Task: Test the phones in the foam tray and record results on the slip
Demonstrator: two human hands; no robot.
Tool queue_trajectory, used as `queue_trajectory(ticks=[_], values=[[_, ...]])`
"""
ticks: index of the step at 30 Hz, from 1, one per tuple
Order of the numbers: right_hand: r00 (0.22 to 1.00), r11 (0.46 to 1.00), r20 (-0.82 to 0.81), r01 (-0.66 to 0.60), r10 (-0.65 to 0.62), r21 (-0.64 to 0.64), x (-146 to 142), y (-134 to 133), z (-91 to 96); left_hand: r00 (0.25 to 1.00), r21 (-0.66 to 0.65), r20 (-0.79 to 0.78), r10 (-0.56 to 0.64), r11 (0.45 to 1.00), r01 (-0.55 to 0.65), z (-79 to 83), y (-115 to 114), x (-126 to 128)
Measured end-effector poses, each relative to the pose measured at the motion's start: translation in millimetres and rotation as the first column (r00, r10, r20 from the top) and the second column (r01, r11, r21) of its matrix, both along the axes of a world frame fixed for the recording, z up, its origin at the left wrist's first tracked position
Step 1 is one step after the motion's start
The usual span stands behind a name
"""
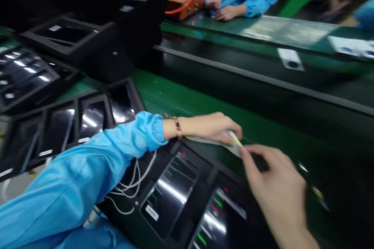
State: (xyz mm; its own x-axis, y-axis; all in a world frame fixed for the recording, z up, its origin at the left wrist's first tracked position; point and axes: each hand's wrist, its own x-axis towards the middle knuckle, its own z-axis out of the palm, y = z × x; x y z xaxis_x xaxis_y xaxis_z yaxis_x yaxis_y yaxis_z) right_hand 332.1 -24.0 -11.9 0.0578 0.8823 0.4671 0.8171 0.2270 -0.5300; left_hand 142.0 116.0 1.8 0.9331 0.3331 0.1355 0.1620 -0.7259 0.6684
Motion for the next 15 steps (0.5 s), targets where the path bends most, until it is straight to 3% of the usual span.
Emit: queue_trajectory(ticks=[3, 6, 9, 11, 15], values=[[0.998, 0.998, -0.024, -0.058, 0.057, -0.03, -5.8, -26.4, 32.1, 0.994, 0.022, -0.015, 0.112, 0.993, -0.112, -3.6, -0.3, -0.4], [0.992, 0.984, -0.126, 0.004, -0.027, -0.181, 2.3, -77.9, 44.2, 0.995, -0.003, -0.029, 0.09, 0.996, -0.091, -10.0, 7.9, -2.5], [0.973, 0.936, -0.184, 0.071, -0.142, -0.346, 3.3, -141.8, 36.5, 0.994, -0.028, -0.104, 0.02, 0.999, -0.023, -16.5, 15.6, -2.9], [0.961, 0.874, -0.196, 0.079, -0.195, -0.479, -4.5, -175.1, 23.7, 0.991, -0.005, -0.131, -0.01, 1.0, 0.01, -19.6, 17.0, -2.5], [0.924, 0.829, -0.191, 0.189, -0.332, -0.526, -30.2, -199.2, -2.2, 0.989, 0.108, -0.145, -0.022, 0.993, 0.038, -25.4, 16.9, -1.6]])
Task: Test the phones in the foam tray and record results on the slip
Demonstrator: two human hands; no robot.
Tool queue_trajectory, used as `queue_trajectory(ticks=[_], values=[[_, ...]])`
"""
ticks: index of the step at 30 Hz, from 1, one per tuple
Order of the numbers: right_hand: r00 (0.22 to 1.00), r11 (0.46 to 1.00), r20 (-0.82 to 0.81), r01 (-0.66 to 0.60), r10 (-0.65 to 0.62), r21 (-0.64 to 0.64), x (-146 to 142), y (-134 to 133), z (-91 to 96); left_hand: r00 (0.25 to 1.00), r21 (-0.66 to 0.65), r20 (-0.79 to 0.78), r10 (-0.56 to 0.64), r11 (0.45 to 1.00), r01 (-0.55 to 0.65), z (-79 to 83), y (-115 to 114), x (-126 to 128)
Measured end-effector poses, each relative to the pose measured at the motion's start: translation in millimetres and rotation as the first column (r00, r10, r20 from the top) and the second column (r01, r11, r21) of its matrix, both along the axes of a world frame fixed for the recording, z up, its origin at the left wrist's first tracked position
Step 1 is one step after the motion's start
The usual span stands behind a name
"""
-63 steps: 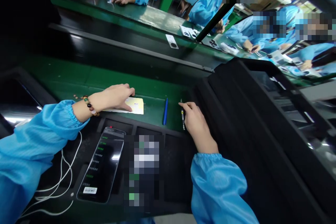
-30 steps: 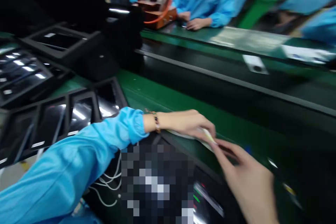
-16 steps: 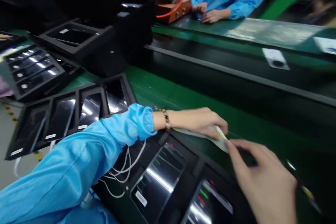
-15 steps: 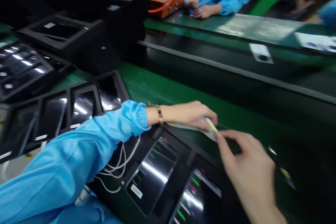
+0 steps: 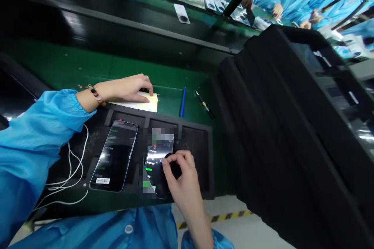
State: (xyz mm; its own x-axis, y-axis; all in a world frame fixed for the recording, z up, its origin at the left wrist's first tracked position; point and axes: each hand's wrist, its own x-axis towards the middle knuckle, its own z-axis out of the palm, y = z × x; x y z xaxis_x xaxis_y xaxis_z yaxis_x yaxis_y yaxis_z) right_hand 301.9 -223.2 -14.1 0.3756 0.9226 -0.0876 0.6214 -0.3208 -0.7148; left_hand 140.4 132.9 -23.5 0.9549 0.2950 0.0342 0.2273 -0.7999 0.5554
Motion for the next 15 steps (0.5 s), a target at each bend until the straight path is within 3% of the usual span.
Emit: queue_trajectory(ticks=[5, 8, 11, 13, 15], values=[[0.966, 0.955, -0.017, 0.257, -0.258, 0.15, -17.2, 5.0, -15.5, 0.999, 0.068, -0.013, 0.033, 0.997, -0.032, -4.7, -0.7, -1.8], [0.921, 0.884, -0.1, 0.39, -0.377, 0.26, -13.2, -2.6, -20.5, 0.996, 0.143, -0.033, 0.084, 0.987, -0.078, 6.7, -4.1, 0.2], [0.916, 0.84, -0.05, 0.387, -0.399, 0.381, -0.5, -21.1, -23.0, 0.976, 0.366, -0.121, 0.183, 0.922, -0.127, 41.2, -14.2, -0.2], [0.929, 0.859, 0.082, 0.296, -0.36, 0.417, 9.9, -36.0, -23.0, 0.966, 0.517, -0.176, 0.19, 0.853, -0.073, 73.3, -28.9, -9.0], [0.944, 0.893, 0.173, 0.192, -0.281, 0.406, 18.4, -49.5, -22.1, 0.959, 0.564, -0.216, 0.181, 0.826, -0.029, 102.2, -53.1, -29.6]])
